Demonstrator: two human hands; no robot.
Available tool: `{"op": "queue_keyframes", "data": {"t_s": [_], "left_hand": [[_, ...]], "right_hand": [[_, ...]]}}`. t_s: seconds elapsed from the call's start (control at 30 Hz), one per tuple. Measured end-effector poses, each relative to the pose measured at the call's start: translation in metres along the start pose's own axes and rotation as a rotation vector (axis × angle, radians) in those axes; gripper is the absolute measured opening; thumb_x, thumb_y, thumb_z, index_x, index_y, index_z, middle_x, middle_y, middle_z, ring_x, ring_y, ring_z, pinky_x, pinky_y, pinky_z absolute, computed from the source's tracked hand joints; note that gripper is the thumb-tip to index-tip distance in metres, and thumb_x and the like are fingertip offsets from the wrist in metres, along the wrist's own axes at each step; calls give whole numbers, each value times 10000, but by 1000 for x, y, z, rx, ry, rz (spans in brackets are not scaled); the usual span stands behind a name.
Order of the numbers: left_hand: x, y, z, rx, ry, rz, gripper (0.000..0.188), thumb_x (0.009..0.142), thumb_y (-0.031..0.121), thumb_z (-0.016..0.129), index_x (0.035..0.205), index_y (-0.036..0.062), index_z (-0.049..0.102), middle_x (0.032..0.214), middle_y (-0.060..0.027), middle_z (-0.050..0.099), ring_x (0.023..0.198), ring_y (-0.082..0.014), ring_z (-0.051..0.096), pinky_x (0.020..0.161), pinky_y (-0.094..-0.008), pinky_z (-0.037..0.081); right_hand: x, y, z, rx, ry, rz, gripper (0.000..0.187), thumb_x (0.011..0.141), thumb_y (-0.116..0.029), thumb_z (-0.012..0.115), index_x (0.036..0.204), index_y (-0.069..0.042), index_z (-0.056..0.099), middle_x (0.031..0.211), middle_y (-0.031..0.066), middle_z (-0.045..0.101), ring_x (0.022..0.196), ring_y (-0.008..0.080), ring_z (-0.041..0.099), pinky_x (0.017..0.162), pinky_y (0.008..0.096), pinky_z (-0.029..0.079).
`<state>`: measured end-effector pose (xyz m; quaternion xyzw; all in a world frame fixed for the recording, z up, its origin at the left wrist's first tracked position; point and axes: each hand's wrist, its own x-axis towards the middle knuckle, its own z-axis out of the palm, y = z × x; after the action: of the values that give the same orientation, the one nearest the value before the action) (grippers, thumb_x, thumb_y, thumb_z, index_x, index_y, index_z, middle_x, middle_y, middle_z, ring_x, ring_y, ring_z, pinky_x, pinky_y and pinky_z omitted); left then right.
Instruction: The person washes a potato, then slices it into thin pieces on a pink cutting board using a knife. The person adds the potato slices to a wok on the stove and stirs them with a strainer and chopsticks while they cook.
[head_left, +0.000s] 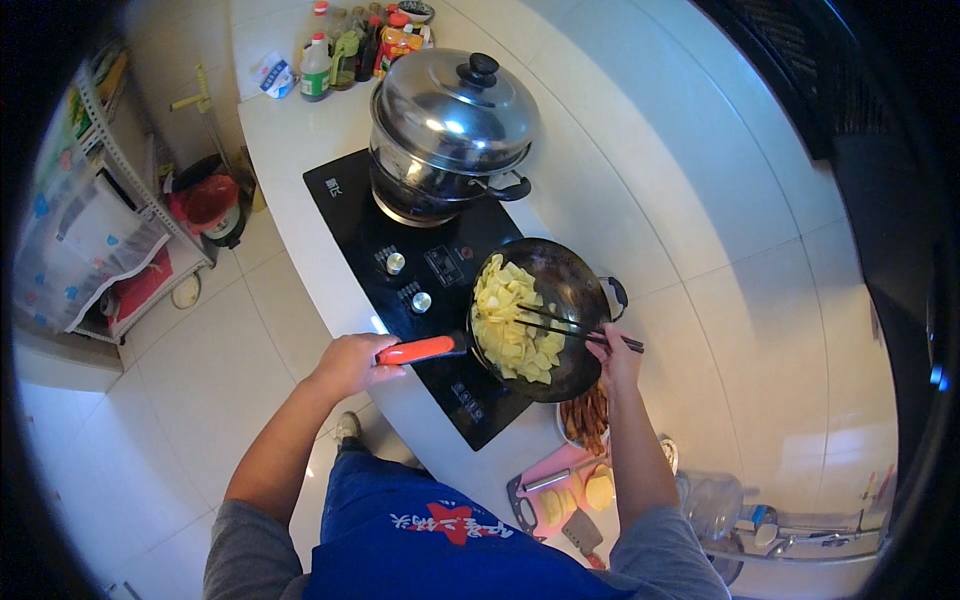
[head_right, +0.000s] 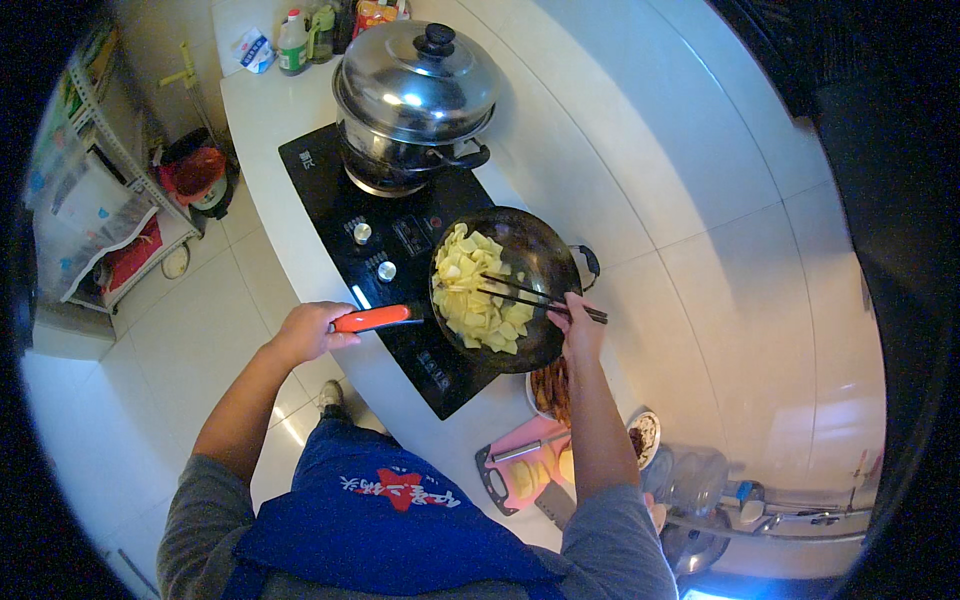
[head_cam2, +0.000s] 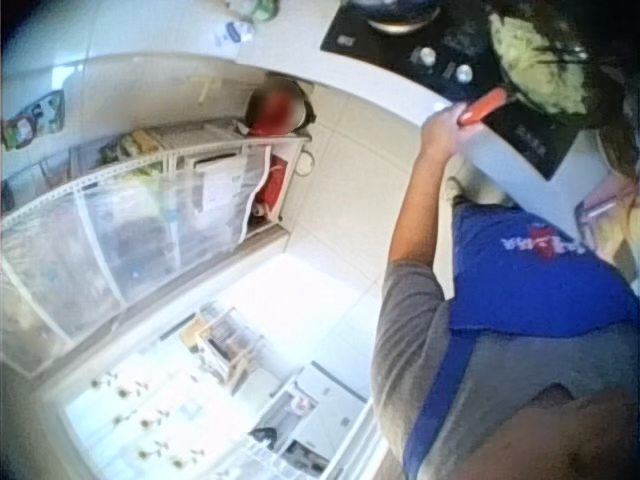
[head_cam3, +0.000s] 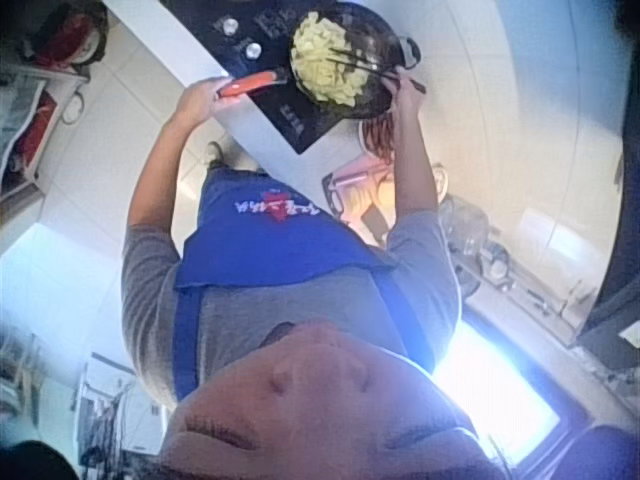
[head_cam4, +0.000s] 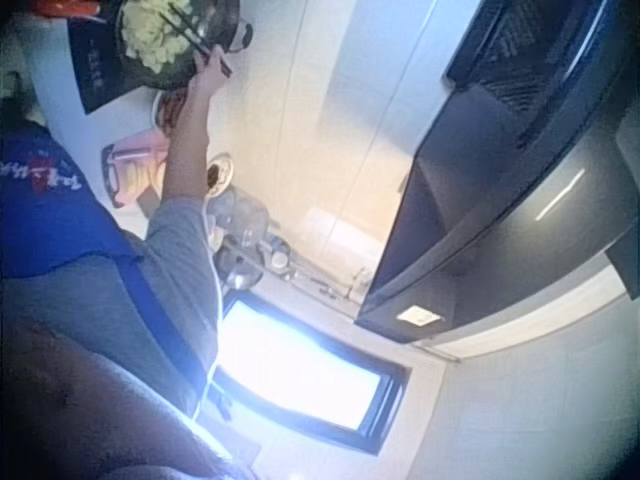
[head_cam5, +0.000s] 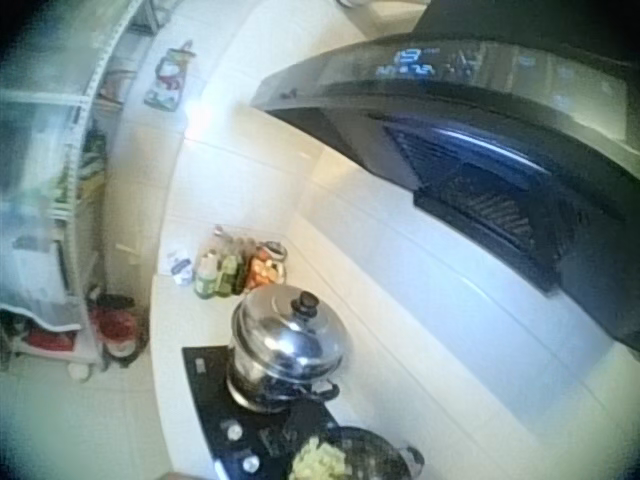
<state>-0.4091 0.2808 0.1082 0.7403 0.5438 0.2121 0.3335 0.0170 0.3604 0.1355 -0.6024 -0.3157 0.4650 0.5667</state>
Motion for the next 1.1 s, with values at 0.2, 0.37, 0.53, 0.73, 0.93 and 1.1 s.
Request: {"op": "queue_keyframes", "data": {"t_s": [0.2,0.37,0.53,0.73,0.93,1.1], "left_hand": [[2,-4,1,5,13,-4,311,732,325,720,937,112,621,784,-105,633,714,-301,612,637,-378,478],[4,0,-3,3,-9,-7,305,729,314,723,932,111,619,784,-106,633,715,-298,613,633,-378,476],[4,0,-2,5,0,12,301,726,305,724,930,110,618,784,-106,632,715,-304,609,633,-383,472],[3,2,-4,-6,0,0,293,731,303,720,929,113,619,790,-108,630,728,-311,604,642,-386,469],[2,2,-3,-10,23,10,298,733,305,720,934,113,616,793,-110,629,728,-313,603,649,-388,467],[5,5,-4,-5,-8,-7,301,733,307,720,935,111,613,783,-113,625,721,-313,601,642,-390,463]], "right_hand": [[-61,-7,46,-266,-215,-78,113,837,-76,640,855,36,645,833,97,632,752,174,635,663,298,576],[-74,-9,52,-746,-448,-378,131,809,-85,675,895,13,674,846,83,683,758,135,637,707,282,522],[-65,-6,40,-943,-440,-693,112,811,-98,675,876,-7,679,854,96,692,784,143,645,729,278,502],[-34,-26,29,-489,-165,-383,118,843,-94,644,886,15,658,850,60,647,754,157,632,676,282,540],[16,-19,104,-117,-16,-231,159,855,-126,631,892,29,632,890,95,609,762,164,619,624,285,587],[25,22,112,-627,-123,-355,206,831,-178,645,878,22,663,795,118,664,704,175,626,651,303,516]]}}
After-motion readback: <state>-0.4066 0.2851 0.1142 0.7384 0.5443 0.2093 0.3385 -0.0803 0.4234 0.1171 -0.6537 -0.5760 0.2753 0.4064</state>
